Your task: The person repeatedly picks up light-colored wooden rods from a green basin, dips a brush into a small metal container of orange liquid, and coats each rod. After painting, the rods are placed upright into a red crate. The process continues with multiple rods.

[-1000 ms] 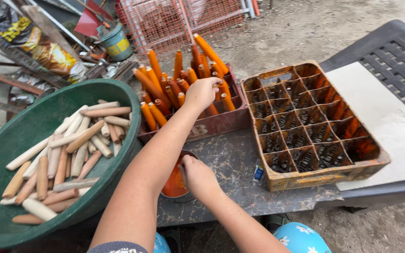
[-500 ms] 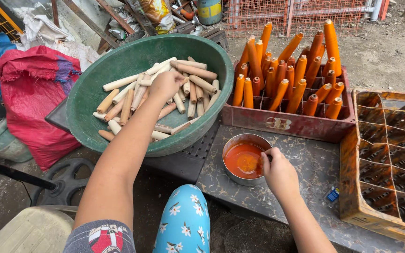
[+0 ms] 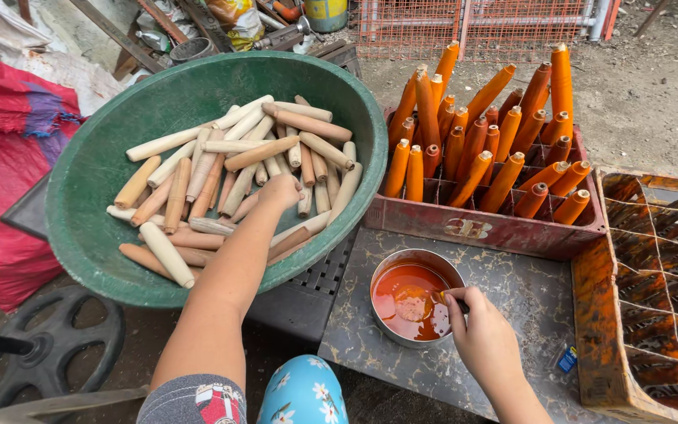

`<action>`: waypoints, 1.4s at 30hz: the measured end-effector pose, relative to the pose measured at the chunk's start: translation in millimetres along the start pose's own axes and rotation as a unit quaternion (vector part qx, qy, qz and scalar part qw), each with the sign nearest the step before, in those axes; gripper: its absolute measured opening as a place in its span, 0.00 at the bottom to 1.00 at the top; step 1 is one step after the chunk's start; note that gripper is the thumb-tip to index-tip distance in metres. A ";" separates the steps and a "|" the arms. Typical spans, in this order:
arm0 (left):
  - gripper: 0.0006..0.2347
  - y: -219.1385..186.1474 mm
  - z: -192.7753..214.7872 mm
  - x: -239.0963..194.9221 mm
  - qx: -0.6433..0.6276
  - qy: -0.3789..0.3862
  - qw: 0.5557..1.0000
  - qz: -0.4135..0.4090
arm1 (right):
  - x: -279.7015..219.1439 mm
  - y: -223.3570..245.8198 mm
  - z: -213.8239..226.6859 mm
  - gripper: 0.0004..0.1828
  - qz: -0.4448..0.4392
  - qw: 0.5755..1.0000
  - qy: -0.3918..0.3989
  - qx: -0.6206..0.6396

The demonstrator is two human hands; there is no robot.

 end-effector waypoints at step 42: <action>0.18 -228.5 -129.6 -266.2 -0.560 0.254 0.764 -0.195 | -6.3 -30.1 20.7 0.17 0.035 0.980 -0.064 0.183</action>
Point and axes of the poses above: each hand's wrist, its own x-axis towards the middle knuckle, its own z-axis out of the back of the hand, y = z × x, the point moved 6 cm from there along x, towards the middle knuckle, and after that the axes turned 13 degrees about y, right-handed, at the moved point
